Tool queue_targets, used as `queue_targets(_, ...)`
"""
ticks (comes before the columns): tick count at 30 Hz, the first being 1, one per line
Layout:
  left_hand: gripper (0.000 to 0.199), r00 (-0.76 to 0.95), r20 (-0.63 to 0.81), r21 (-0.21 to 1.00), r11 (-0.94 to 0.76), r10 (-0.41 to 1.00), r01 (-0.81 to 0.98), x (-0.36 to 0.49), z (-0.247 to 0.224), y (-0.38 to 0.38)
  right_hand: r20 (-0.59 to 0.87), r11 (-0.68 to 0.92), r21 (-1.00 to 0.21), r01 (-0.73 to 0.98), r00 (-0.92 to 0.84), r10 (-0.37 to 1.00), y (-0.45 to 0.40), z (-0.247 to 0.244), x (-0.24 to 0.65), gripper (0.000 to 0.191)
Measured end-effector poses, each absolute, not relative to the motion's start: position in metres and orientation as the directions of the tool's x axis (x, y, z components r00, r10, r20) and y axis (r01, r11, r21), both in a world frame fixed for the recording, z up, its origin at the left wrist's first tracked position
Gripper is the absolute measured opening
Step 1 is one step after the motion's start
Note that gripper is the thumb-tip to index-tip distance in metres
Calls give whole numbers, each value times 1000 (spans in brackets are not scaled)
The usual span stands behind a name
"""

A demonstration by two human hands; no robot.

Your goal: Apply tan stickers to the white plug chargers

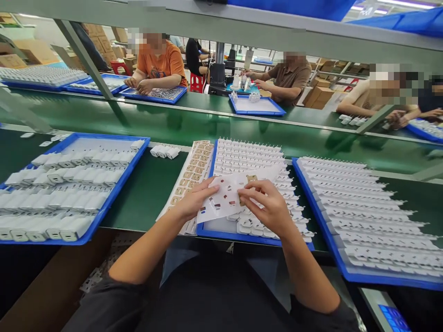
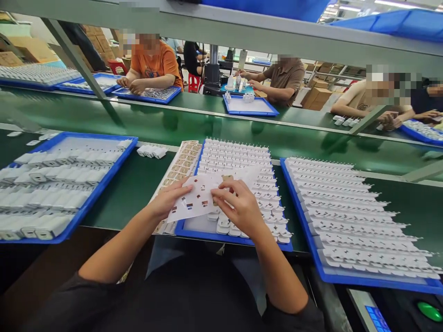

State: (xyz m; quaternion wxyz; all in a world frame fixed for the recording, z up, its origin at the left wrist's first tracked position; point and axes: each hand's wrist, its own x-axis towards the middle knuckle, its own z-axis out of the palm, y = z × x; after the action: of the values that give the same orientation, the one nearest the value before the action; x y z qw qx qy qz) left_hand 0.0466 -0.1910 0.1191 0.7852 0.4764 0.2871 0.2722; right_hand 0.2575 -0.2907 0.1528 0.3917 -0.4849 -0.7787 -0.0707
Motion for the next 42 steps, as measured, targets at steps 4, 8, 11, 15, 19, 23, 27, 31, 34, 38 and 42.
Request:
queue_targets(4, 56, 703, -221, 883, 445, 676, -151, 48, 119, -194, 686, 545, -299, 783, -221, 693, -291, 146, 260, 19)
queue_targets(8, 57, 715, -228, 887, 444, 661, -128, 52, 115, -189, 724, 568, -309, 763, -198, 661, -292, 144, 263, 16)
queue_targets(11, 60, 672, -206, 925, 365, 712, -103, 55, 112, -166, 781, 545, -377, 749, -59, 621, -298, 141, 266, 14)
queue_targets(15, 52, 595, -77, 996, 34, 800, 83, 53, 117, -116, 761, 479, -557, 678, 186, 622, -312, 131, 276, 6)
queue_targets(19, 41, 527, 98, 815, -373, 844, 444, 51, 126, -96, 696, 436, -663, 608, 287, 658, -332, 116, 285, 7)
queue_targets(23, 37, 483, 488, 498, -686, 727, 530, 51, 121, -145, 652, 386, -710, 589, 342, 677, -351, 104, 286, 10)
queue_targets(27, 34, 742, 457, 333, -868, 490, 368, 55, 92, -216, 634, 380, -737, 560, 376, 676, -363, 96, 279, 12)
queue_targets(31, 26, 699, 460, 340, -836, 548, 431, 59, 62, -246, 588, 359, -761, 540, 341, 733, -368, 91, 267, 13)
queue_targets(34, 15, 590, 544, 476, -799, 596, 368, 52, 53, -248, 564, 374, -777, 506, 297, 770, -370, 88, 255, 17)
queue_targets(38, 27, 395, 365, 917, -400, 843, 6, 35, 58, -246, 531, 423, -814, 397, 216, 819, -368, 87, 233, 23)
queue_targets(42, 46, 338, -37, 890, 185, 940, -417, 31, 65, -252, 451, 410, -880, 241, 149, 880, -357, 89, 207, 19)
